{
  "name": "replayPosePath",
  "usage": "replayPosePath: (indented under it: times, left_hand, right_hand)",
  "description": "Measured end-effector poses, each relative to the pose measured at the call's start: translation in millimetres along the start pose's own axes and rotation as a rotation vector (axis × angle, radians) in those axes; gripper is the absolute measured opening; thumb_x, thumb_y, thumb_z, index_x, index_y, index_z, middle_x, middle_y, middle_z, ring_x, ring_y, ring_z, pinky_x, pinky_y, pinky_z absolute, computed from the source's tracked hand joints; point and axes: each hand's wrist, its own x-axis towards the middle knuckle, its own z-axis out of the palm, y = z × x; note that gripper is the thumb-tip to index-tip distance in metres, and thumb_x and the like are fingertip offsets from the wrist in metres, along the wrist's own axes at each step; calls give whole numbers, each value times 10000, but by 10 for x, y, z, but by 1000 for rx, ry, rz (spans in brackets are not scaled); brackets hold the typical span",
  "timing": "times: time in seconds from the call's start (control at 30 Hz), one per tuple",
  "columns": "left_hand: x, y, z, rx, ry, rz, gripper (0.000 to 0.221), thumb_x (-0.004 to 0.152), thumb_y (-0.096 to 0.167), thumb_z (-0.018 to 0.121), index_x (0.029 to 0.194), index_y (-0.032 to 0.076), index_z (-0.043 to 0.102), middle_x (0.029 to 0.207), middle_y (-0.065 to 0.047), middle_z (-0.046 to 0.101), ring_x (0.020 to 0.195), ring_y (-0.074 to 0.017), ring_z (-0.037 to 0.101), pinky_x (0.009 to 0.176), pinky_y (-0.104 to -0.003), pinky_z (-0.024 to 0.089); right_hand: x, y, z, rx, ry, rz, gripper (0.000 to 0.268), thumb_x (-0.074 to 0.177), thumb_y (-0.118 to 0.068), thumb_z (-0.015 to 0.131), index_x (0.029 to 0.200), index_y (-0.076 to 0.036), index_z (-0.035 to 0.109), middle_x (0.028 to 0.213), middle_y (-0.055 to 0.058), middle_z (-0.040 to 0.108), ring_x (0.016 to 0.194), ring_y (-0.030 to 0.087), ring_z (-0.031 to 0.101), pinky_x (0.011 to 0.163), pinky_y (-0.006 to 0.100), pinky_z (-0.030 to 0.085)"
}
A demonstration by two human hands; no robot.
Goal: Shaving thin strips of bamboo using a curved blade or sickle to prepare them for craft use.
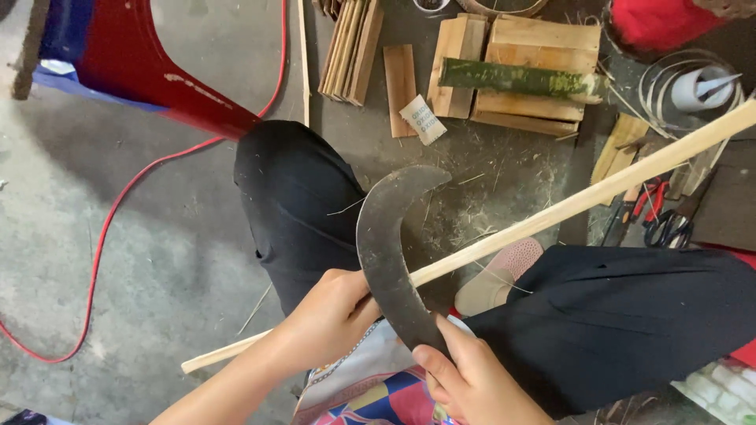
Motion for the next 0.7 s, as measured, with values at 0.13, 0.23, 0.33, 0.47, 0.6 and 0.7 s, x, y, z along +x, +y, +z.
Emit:
replayPosePath:
  times: [0.13,0.23,0.33,0.47,0.6,0.7]
  left_hand:
    - [52,145,-128,15,-75,25,216,1003,71,480,804,81,564,686,-3,592,644,-176,385,594,-337,444]
    - [86,193,-154,10,-95,64,202,1032,111,488,860,84,591,731,-14,657,635,-181,446,614,-343,472]
    - [88,82,-108,13,-45,96,187,1021,96,522,846,74,585,701,-21,618,626,-186,423,592,-345,455]
    - [19,-26,-113,32,-71,175,192,1025,86,527,841,68,576,658,-32,564,584,-181,418,551,-346,439]
    - [-92,4,-227,32,-142,253,172,1038,96,512,905,57,615,702,-48,582,590,-226,453,579,-356,436]
    - [-148,57,-207,57,-118,148,175,977,5,512,840,105,554,640,9,471,585,-144,361,555,-312,390]
  right_hand:
    - [-21,-95,-80,-69,16,10,421,1000,-392,556,1278,-92,657,529,30,337,404,106,298,362,291,245]
    - [-44,-131,-80,-74,46,24,406,997,-400,561,1223,-76,657,517,38,358,401,110,310,370,295,265]
    - [1,-47,-52,-66,52,-41,456,980,-430,560,1262,-86,660,549,35,340,421,106,320,371,295,282]
    - [-26,11,-30,-322,47,-18,478,989,-487,494,1309,-167,648,466,6,410,384,90,383,398,280,382]
    - [-102,-181,55,-638,92,134,514,973,-553,437,1429,-351,561,661,-37,721,717,120,724,904,241,552]
    - [-156,-201,97,-598,163,56,279,962,-424,574,1169,-290,703,593,-19,610,555,107,579,647,297,517]
